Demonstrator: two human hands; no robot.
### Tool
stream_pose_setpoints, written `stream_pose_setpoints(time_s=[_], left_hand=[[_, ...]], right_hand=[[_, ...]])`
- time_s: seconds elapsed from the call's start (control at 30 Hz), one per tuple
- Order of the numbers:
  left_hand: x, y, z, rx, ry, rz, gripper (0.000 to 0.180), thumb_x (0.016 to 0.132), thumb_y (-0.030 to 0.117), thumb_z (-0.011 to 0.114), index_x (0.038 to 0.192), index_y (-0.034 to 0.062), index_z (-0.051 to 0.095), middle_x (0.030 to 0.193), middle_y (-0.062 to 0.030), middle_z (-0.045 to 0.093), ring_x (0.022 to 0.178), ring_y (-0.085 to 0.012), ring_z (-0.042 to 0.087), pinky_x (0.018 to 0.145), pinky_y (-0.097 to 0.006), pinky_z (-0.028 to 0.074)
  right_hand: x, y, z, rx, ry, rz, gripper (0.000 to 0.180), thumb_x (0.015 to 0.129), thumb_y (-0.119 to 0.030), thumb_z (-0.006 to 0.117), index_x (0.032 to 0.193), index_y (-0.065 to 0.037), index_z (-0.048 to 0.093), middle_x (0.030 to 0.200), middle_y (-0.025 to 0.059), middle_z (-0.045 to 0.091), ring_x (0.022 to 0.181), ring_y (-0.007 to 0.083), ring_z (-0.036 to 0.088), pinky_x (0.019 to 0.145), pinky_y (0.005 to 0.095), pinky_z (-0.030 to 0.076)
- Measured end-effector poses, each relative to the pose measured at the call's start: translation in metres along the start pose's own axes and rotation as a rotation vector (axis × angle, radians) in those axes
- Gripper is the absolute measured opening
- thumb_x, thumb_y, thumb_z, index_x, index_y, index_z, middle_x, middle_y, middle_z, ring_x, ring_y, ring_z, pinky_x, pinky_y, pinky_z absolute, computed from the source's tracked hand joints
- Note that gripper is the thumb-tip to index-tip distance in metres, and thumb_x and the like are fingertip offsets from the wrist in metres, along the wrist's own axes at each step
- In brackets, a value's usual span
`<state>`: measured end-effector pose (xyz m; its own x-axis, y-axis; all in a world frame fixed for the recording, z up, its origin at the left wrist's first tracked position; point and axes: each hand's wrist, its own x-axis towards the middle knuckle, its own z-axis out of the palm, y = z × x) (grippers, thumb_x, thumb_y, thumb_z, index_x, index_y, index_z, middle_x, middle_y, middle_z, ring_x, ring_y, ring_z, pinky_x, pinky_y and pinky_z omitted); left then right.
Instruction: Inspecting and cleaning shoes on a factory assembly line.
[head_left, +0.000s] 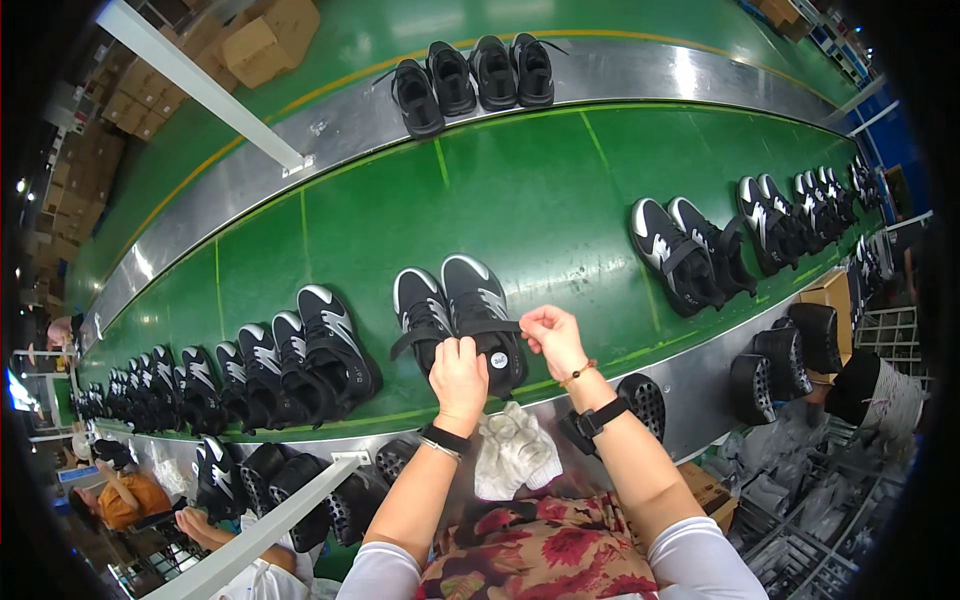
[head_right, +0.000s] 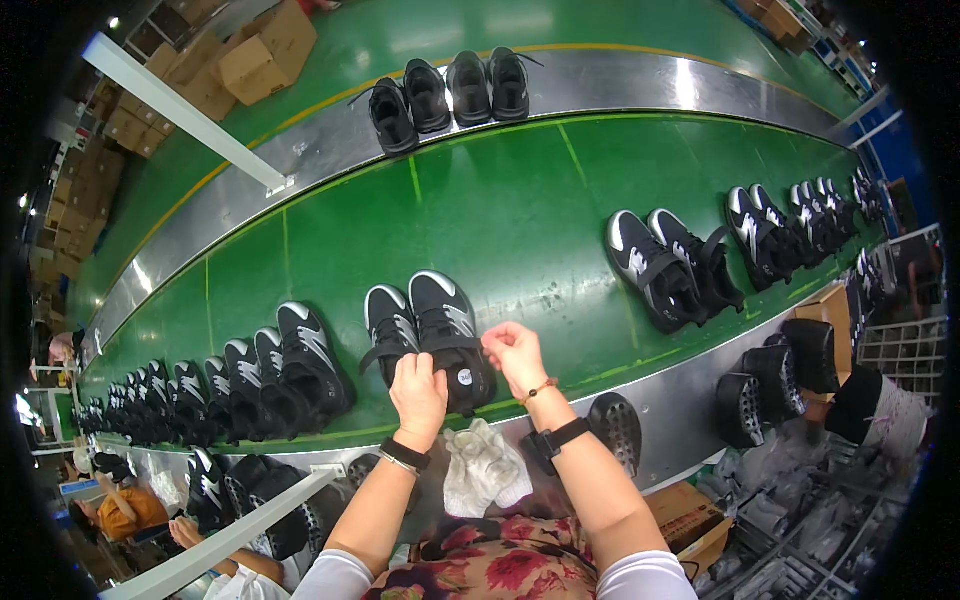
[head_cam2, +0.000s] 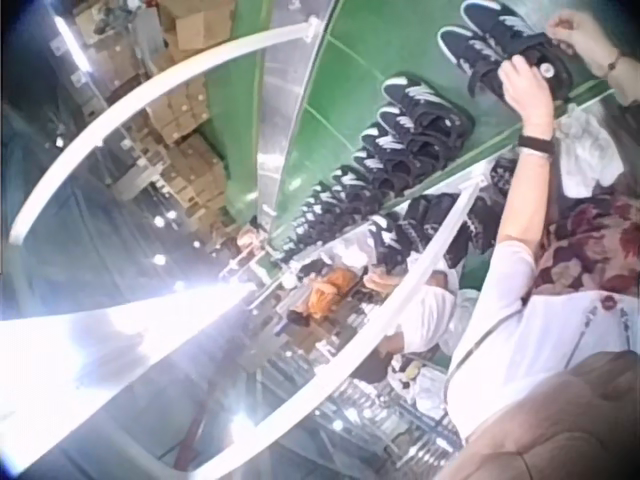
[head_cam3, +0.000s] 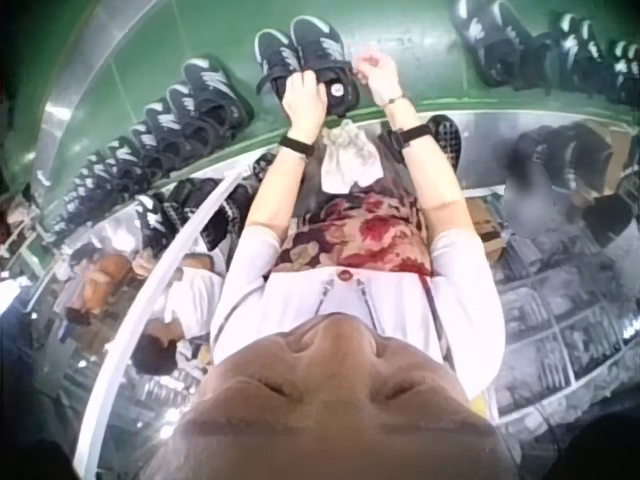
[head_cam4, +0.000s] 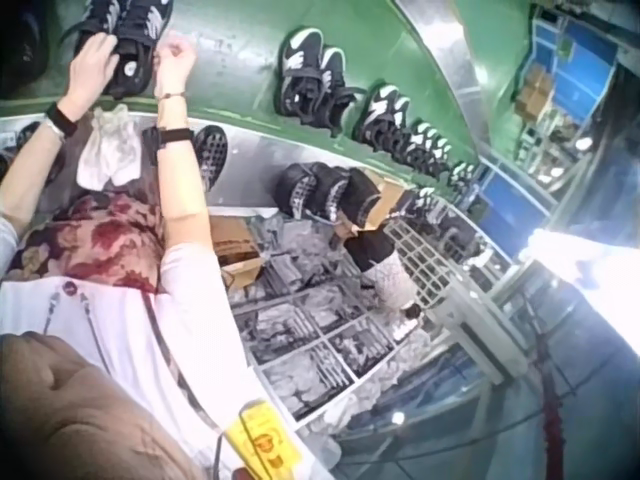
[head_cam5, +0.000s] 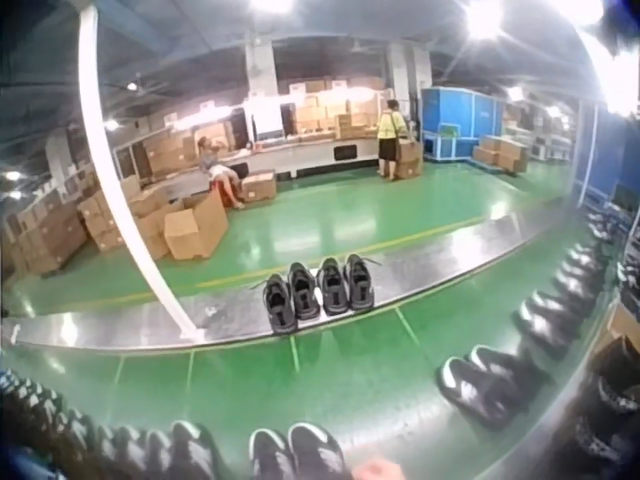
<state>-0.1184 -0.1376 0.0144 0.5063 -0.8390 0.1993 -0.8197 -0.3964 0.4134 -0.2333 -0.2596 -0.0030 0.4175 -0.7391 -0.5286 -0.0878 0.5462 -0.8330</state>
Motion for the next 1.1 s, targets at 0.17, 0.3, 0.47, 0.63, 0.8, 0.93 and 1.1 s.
stream_pose_setpoints(time_s=[0.17, 0.3, 0.47, 0.63, 0.8, 0.93, 1.1], left_hand=[[0.000, 0.002, 0.001, -0.039, 0.014, 0.005, 0.026, 0.068, 0.010, 0.071, 0.084, 0.0056, 0.050, 0.084, -0.0109, 0.051, 0.086, -0.0310, 0.054, 0.069, -0.041, 0.048], [-0.001, 0.001, -0.002, -0.135, -0.010, -0.059, 0.025, 0.071, 0.010, 0.069, 0.088, 0.0037, 0.052, 0.085, -0.0129, 0.053, 0.086, -0.0322, 0.055, 0.073, -0.042, 0.048], [-0.041, -0.015, -0.060, -0.419, 0.066, -0.177, 0.027, 0.082, 0.008, 0.064, 0.106, -0.0019, 0.055, 0.097, -0.0173, 0.059, 0.091, -0.0333, 0.057, 0.079, -0.040, 0.047], [-0.133, -0.055, -0.102, -0.268, 0.079, -0.453, 0.030, 0.090, 0.010, 0.051, 0.116, -0.0058, 0.050, 0.110, -0.0222, 0.055, 0.102, -0.0382, 0.052, 0.088, -0.044, 0.043], [-0.199, -0.097, -0.064, -0.078, -0.175, -0.788, 0.063, 0.092, 0.038, 0.052, 0.128, -0.0123, 0.038, 0.117, -0.0319, 0.050, 0.107, -0.0459, 0.049, 0.092, -0.048, 0.041], [-0.210, -0.093, -0.054, -0.223, -0.195, -0.877, 0.070, 0.089, 0.048, 0.052, 0.121, -0.0142, 0.044, 0.109, -0.0338, 0.056, 0.102, -0.0466, 0.055, 0.088, -0.048, 0.045], [-0.215, -0.087, -0.056, -0.084, -0.080, -0.854, 0.062, 0.088, 0.046, 0.055, 0.112, -0.0110, 0.054, 0.103, -0.0295, 0.060, 0.101, -0.0417, 0.057, 0.087, -0.046, 0.045]], right_hand=[[-0.004, 0.034, 0.004, 0.065, 0.053, 0.017, 0.004, 0.082, -0.004, 0.065, 0.085, -0.003, 0.063, 0.069, 0.0021, 0.062, 0.057, 0.0065, 0.053, 0.049, 0.0194, 0.039], [-0.002, 0.038, 0.007, -0.118, 0.042, -0.042, 0.004, 0.083, -0.008, 0.067, 0.082, -0.004, 0.066, 0.066, -0.0006, 0.061, 0.057, 0.0053, 0.052, 0.049, 0.0216, 0.039], [-0.043, 0.010, 0.008, -0.843, 0.188, -0.593, 0.008, 0.082, -0.008, 0.063, 0.085, -0.001, 0.064, 0.075, 0.0105, 0.063, 0.061, 0.0202, 0.059, 0.058, 0.0305, 0.047], [-0.135, 0.025, 0.034, -0.919, -0.449, -0.770, 0.014, 0.083, -0.008, 0.059, 0.095, -0.001, 0.061, 0.083, 0.0170, 0.062, 0.075, 0.0355, 0.061, 0.067, 0.0421, 0.050], [-0.191, 0.095, 0.074, -1.200, -0.717, -0.673, 0.045, 0.082, -0.029, 0.063, 0.111, 0.003, 0.053, 0.086, 0.0179, 0.060, 0.076, 0.0344, 0.061, 0.066, 0.0413, 0.051], [-0.199, 0.121, 0.101, -1.515, -0.703, -0.724, 0.075, 0.074, -0.045, 0.068, 0.120, 0.010, 0.046, 0.090, 0.0178, 0.060, 0.081, 0.0312, 0.061, 0.067, 0.0385, 0.051], [-0.203, 0.121, 0.087, -1.610, -0.633, -0.690, 0.073, 0.076, -0.032, 0.067, 0.126, 0.014, 0.040, 0.098, 0.0224, 0.058, 0.088, 0.0325, 0.059, 0.075, 0.0407, 0.051]])
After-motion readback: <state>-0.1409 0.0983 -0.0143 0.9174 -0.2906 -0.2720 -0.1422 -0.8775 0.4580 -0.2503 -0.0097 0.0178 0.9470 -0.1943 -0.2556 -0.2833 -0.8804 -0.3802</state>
